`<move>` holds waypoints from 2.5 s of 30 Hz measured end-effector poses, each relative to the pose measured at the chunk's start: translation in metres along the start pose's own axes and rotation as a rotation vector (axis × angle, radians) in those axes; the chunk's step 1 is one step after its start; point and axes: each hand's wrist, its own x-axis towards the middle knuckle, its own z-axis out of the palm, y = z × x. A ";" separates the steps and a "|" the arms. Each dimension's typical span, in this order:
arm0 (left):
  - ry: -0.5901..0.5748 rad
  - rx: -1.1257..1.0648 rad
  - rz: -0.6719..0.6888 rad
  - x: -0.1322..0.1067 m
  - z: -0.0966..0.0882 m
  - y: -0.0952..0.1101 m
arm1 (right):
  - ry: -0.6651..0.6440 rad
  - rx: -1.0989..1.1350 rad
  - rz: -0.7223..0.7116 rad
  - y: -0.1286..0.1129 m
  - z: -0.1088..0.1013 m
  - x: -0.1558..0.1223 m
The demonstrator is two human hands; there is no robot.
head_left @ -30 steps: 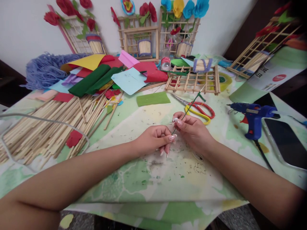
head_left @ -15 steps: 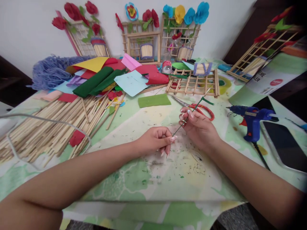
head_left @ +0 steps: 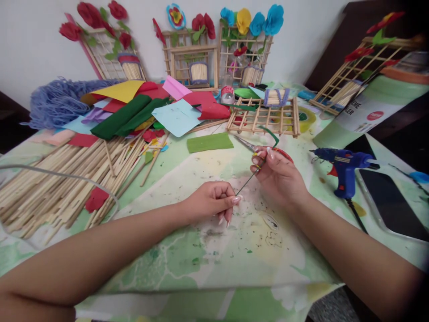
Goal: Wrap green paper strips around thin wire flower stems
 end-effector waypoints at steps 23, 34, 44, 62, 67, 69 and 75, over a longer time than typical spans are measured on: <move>-0.031 0.122 -0.042 -0.003 -0.002 0.001 | 0.068 0.064 -0.025 -0.008 -0.001 0.006; -0.355 0.137 -0.142 -0.009 -0.003 0.003 | -0.153 -0.072 0.065 -0.006 0.003 -0.003; -0.303 -0.166 -0.001 -0.005 0.009 -0.003 | -0.232 -0.033 0.197 0.004 0.011 -0.016; -0.179 -0.170 -0.092 -0.004 0.009 0.000 | -0.115 -0.150 0.249 0.016 0.010 -0.016; -0.193 -0.188 -0.076 -0.004 0.008 -0.002 | -0.162 -0.179 0.252 0.014 0.007 -0.014; -0.180 -0.186 -0.065 -0.005 0.008 -0.002 | -0.239 -0.162 0.273 0.011 0.006 -0.013; -0.173 -0.170 -0.054 -0.006 0.008 0.001 | -0.264 -0.124 0.364 0.010 0.007 -0.015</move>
